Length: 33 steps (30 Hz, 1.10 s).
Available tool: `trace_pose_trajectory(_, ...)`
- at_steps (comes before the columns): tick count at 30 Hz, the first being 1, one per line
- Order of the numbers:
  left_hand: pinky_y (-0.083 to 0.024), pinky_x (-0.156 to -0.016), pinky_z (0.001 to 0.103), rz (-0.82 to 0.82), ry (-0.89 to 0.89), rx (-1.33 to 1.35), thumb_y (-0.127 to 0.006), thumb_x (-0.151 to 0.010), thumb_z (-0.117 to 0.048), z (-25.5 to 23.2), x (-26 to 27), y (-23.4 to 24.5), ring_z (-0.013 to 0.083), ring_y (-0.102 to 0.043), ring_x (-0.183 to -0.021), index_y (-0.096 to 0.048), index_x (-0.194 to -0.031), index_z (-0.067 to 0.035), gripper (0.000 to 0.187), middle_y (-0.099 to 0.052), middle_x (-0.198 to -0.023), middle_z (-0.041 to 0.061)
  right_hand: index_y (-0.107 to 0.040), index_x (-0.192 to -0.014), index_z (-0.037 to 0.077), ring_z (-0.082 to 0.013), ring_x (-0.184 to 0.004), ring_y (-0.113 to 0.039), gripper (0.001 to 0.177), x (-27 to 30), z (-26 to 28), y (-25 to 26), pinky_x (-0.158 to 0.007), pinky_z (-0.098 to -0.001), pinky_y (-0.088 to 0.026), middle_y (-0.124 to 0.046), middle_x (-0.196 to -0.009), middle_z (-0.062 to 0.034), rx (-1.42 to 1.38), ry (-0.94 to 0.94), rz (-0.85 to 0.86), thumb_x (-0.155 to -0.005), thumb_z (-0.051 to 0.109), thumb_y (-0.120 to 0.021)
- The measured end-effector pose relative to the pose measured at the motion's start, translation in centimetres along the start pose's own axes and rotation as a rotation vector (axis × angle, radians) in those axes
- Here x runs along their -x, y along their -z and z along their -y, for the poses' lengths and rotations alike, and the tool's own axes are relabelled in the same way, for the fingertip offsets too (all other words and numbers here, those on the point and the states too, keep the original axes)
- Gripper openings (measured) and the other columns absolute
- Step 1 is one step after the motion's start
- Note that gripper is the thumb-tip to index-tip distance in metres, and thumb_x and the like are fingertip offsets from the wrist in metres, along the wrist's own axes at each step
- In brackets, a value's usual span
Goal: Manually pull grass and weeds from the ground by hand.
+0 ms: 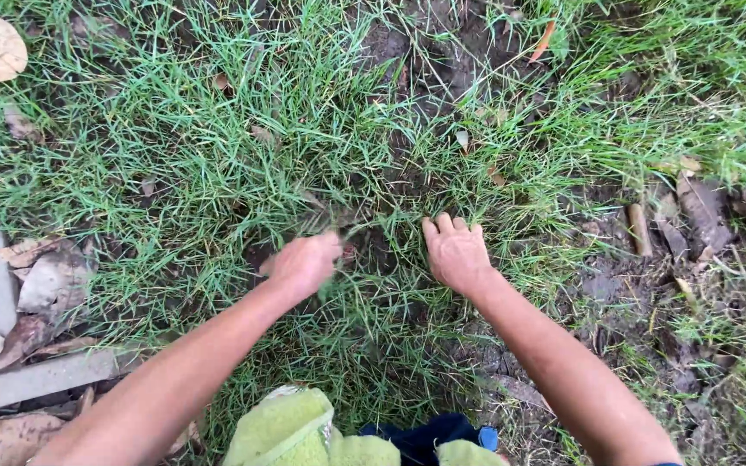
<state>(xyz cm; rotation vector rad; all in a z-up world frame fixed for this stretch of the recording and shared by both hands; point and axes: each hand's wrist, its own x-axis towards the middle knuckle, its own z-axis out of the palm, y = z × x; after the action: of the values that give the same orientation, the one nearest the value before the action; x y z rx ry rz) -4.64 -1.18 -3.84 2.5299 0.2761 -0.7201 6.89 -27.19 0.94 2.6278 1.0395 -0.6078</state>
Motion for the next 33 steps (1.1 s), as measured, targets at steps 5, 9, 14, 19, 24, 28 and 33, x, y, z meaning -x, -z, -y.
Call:
trace_pose_trajectory(5, -0.058, -0.082, 0.046, -0.019, -0.03, 0.085, -0.05, -0.098, -0.008, 1.5, 3.1, 6.2, 0.0285, -0.071, -0.093, -0.069, -0.118, -0.02, 0.03, -0.069, -0.111, 0.012, -0.046, -0.147, 0.011, -0.0327, -0.116, -0.059, 0.062, 0.6, -0.7, 1.5, -0.097, -0.0584, -0.047, -0.057, -0.129, -0.0145, -0.065, -0.008, 0.027, -0.09, 0.024, -0.068)
trace_pose_trajectory(9, -0.058, -0.076, 0.045, 0.101, -0.213, -0.03, -0.049, -0.081, 0.008, -4.2, 5.8, 10.2, 0.0286, -0.068, -0.099, -0.061, -0.134, -0.029, 0.066, -0.058, -0.131, 0.008, -0.047, -0.146, 0.015, -0.0345, -0.122, -0.056, 0.065, 0.7, -1.2, 1.5, -0.1, -0.0637, -0.044, -0.055, -0.133, -0.0148, -0.175, -0.019, 0.016, -0.088, 0.029, -0.071)
trace_pose_trajectory(14, -0.057, -0.082, 0.042, 0.213, -0.45, -0.309, -0.056, -0.086, -0.002, -5.5, 4.6, 5.9, 0.0287, -0.068, -0.101, -0.061, -0.13, -0.03, 0.053, -0.05, -0.144, 0.008, -0.047, -0.146, 0.015, -0.035, -0.126, -0.053, 0.063, 1.1, -1.2, 0.4, -0.103, -0.0666, -0.041, -0.052, -0.138, -0.0152, -0.247, -0.008, 0.025, -0.089, 0.027, -0.071)
trace_pose_trajectory(19, -0.053, -0.074, 0.051, 0.188, -0.527, -0.06, -0.059, -0.09, -0.014, -2.5, 2.6, 1.9, 0.0324, -0.067, -0.095, -0.069, -0.106, -0.02, 0.019, -0.069, -0.111, 0.008, -0.046, -0.148, 0.014, -0.0355, -0.127, -0.051, 0.064, 1.3, -1.1, 0.8, -0.103, -0.0686, -0.039, -0.048, -0.141, -0.0145, -0.269, 0.005, 0.035, -0.09, 0.026, -0.07)
trace_pose_trajectory(24, -0.054, -0.062, 0.049, 0.261, 0.019, 0.046, -0.044, -0.102, -0.011, -5.0, 4.7, 4.0, 0.0347, -0.07, -0.076, -0.064, -0.1, -0.005, 0.021, -0.069, -0.084, 0.02, -0.046, -0.15, 0.016, -0.0327, -0.128, -0.052, 0.062, 1.2, -0.3, 2.3, -0.108, -0.0668, -0.039, -0.051, -0.139, -0.0123, -0.213, -0.018, 0.104, -0.092, 0.025, -0.068)
trace_pose_trajectory(28, -0.052, -0.057, 0.049, 0.143, -0.092, -0.081, -0.05, -0.093, -0.006, -4.8, 5.9, 3.6, 0.0343, -0.069, -0.063, -0.063, -0.102, -0.004, 0.016, -0.069, -0.074, 0.021, -0.044, -0.151, 0.015, -0.0338, -0.127, -0.051, 0.063, 1.1, -0.3, 2.1, -0.109, -0.0658, -0.038, -0.05, -0.137, -0.0139, -0.212, -0.015, 0.135, -0.094, 0.026, -0.067)
trace_pose_trajectory(33, -0.053, -0.057, 0.054, 0.105, -0.176, -0.201, -0.056, -0.081, -0.003, -5.3, 8.0, 4.7, 0.0373, -0.07, -0.065, -0.063, -0.096, -0.004, 0.016, -0.069, -0.071, 0.02, -0.045, -0.148, 0.016, -0.033, -0.129, -0.049, 0.063, 1.3, -1.1, 1.3, -0.107, -0.0687, -0.035, -0.046, -0.142, -0.013, -0.274, -0.005, 0.083, -0.09, 0.024, -0.069)
